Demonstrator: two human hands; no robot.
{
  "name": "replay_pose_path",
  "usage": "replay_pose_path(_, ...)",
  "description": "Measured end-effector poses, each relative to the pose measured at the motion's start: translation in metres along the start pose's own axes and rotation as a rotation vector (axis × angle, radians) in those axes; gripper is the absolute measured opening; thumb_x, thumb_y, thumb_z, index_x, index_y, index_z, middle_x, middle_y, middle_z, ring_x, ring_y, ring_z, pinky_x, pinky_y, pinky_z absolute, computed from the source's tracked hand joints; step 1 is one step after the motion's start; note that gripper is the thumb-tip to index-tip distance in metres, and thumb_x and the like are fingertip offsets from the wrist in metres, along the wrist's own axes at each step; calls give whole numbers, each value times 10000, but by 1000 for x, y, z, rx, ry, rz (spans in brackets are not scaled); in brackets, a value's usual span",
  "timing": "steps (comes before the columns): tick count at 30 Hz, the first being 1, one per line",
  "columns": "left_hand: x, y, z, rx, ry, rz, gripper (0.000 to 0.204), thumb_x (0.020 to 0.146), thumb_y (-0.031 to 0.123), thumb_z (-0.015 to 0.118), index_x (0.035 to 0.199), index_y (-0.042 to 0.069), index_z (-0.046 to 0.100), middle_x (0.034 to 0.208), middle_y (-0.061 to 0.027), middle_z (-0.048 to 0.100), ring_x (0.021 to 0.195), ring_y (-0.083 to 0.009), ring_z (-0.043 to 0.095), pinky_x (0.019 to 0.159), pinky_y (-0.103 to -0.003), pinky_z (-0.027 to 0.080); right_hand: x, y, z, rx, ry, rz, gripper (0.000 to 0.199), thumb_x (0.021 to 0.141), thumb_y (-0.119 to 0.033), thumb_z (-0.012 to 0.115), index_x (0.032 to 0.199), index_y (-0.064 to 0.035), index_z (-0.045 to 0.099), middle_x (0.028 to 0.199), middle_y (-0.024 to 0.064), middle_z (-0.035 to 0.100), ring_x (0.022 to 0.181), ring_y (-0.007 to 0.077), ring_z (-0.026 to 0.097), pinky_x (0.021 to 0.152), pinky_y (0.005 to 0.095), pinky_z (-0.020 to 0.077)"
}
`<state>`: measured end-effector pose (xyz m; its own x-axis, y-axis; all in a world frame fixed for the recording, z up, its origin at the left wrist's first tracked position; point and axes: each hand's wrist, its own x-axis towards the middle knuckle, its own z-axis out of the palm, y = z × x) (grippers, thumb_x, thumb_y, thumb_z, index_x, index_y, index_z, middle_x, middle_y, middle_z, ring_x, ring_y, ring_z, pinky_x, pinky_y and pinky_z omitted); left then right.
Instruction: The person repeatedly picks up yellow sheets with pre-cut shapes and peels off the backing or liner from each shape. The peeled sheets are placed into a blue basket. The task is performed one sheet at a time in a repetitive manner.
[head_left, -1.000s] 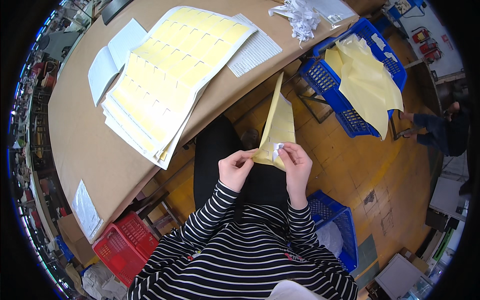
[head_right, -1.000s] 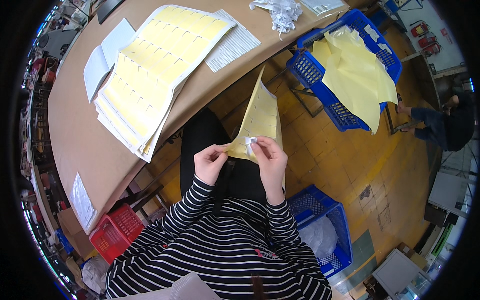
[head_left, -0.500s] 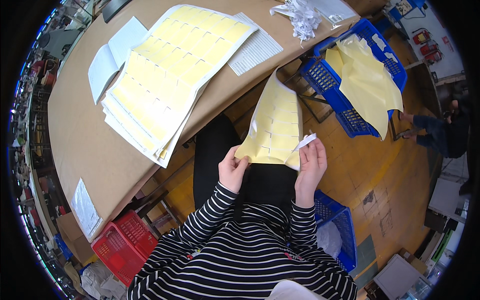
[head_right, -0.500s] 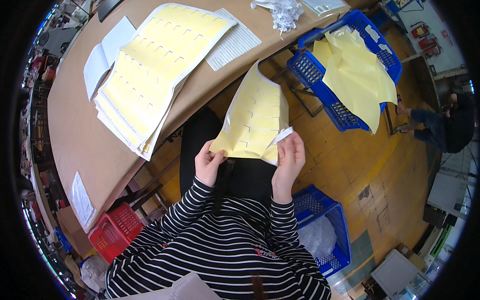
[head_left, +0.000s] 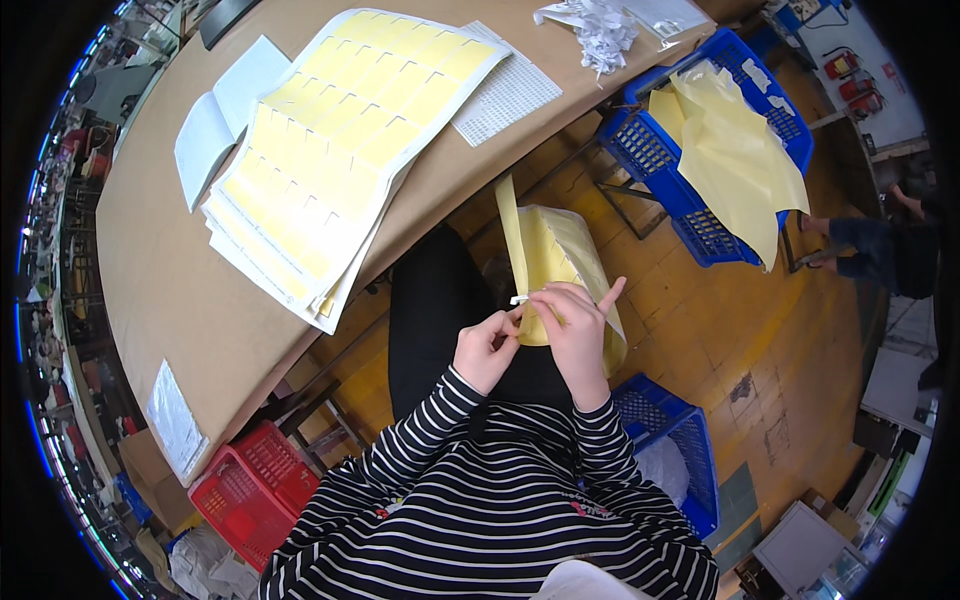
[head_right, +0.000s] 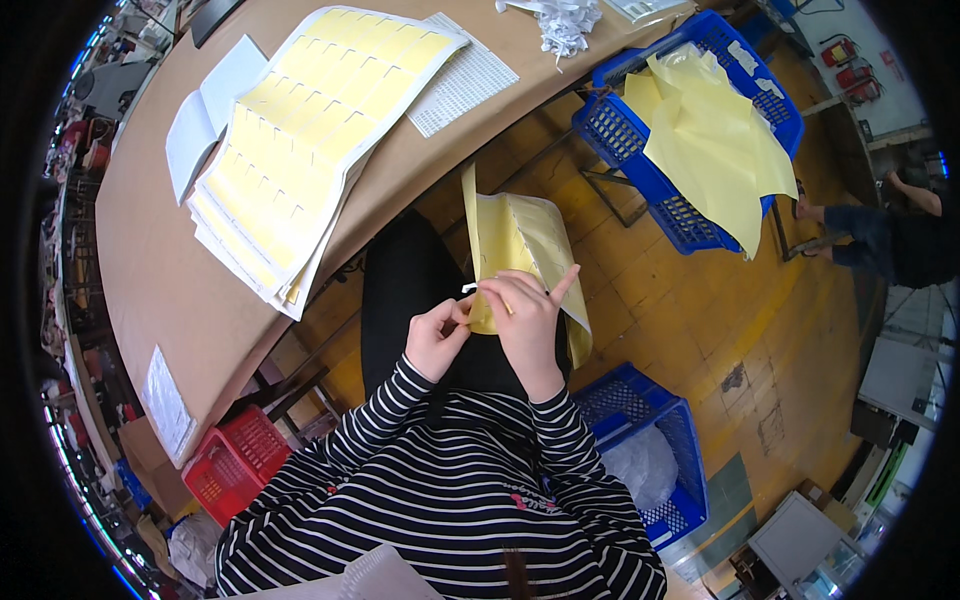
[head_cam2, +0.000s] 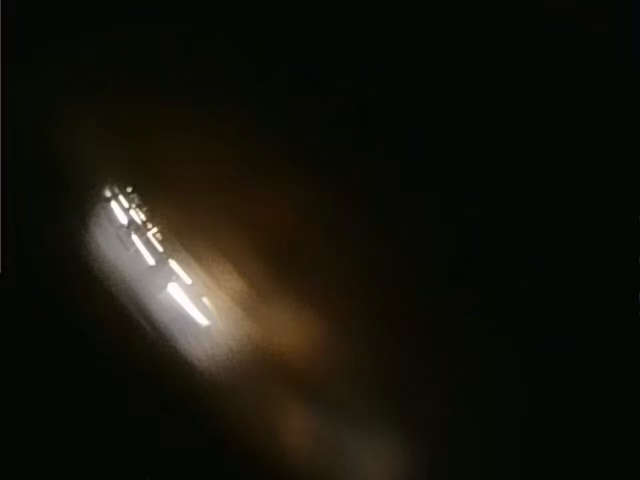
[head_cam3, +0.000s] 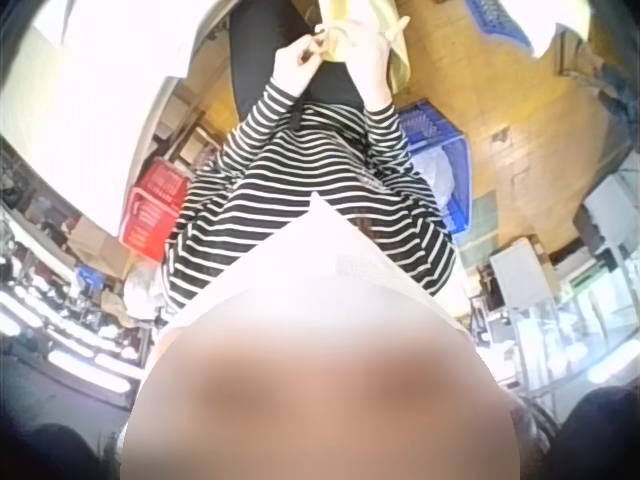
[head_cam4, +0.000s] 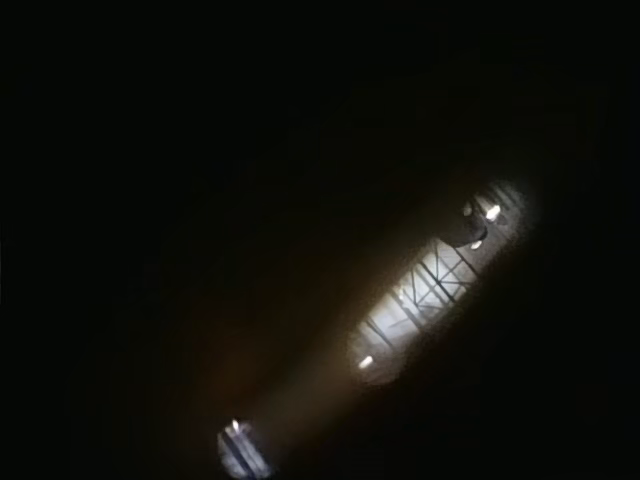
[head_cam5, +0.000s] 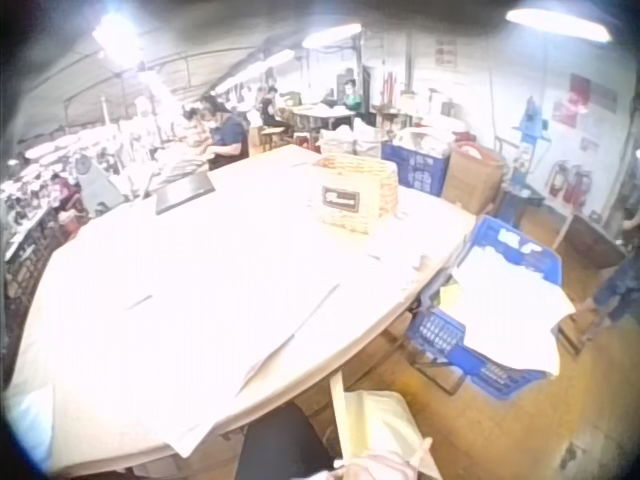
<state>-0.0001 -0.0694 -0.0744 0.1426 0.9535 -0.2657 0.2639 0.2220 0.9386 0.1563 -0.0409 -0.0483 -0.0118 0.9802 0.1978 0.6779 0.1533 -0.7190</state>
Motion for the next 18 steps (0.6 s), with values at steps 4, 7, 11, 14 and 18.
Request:
replay_pose_path(4,3,-13,-5,-335,-14,-2,80,852,-78,553,824,-6,534,1014,-150,699,1069,-170,645,714,-229,505,-5,5,-3,-38,13,121,62,818,-155,708,844,-104,732,872,28,705,959,192,652,1121,640,-55)
replay_pose_path(7,0,-16,-6,-612,-140,-106,160,900,-7,597,1040,-4,521,1202,-160,624,1166,-188,586,878,-246,476,-11,6,0,-67,23,64,70,813,-147,713,857,-95,733,864,41,714,1003,219,649,1120,642,-51)
replay_pose_path(11,6,-10,-3,-542,-279,-181,658,939,145,632,1486,52,278,1324,-144,531,1213,-205,533,1000,-301,418,-20,4,4,254,-89,119,88,827,-90,693,896,-40,716,852,84,715,955,243,672,1156,558,104)
replay_pose_path(14,15,-3,1,-365,-310,-21,646,961,160,593,1507,81,258,1272,-125,589,1145,-176,575,970,-284,432,-21,6,4,498,-119,248,87,852,-37,657,921,-2,696,853,94,713,863,201,682,1141,465,259)
replay_pose_path(18,22,4,-4,-68,-341,-31,590,987,145,508,1516,129,247,1046,-144,677,965,-134,629,923,-274,464,-16,22,-14,550,66,389,97,883,-5,617,947,25,685,841,66,702,793,116,642,1073,359,375)
